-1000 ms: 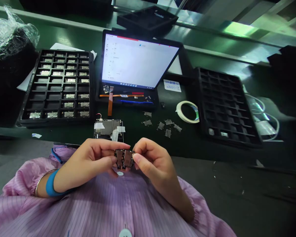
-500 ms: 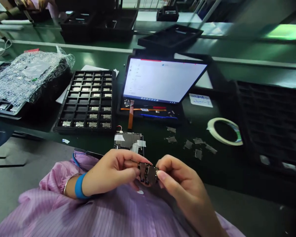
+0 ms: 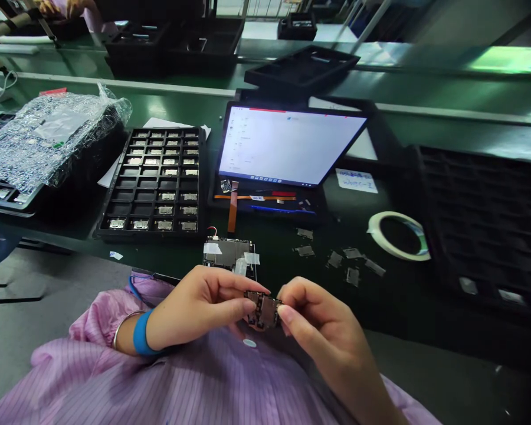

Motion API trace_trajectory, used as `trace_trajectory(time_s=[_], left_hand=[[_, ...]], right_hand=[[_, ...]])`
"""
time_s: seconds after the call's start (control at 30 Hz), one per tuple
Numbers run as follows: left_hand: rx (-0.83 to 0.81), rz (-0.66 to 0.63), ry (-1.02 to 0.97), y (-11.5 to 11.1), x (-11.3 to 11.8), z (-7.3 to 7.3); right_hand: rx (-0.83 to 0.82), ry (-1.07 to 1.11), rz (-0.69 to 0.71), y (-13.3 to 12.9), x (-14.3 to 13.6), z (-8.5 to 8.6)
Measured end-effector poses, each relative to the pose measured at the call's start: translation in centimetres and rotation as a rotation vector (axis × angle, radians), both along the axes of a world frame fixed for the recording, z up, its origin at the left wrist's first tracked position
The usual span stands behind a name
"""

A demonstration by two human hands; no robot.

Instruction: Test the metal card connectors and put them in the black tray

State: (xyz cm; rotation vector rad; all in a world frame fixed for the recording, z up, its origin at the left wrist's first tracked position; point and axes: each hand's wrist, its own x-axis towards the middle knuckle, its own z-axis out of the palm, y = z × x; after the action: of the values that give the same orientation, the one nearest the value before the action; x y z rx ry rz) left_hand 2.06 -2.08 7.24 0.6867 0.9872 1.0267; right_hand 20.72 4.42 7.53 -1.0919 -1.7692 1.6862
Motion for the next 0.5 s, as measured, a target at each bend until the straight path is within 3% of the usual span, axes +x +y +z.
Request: trace_trajectory(time_s=[0.5], left_hand=[[0.015,-0.035,0.098,0.07,-0.16,0.44]], right_hand=[[0.016,-0.006,0.012,0.21,-0.27,0.1]])
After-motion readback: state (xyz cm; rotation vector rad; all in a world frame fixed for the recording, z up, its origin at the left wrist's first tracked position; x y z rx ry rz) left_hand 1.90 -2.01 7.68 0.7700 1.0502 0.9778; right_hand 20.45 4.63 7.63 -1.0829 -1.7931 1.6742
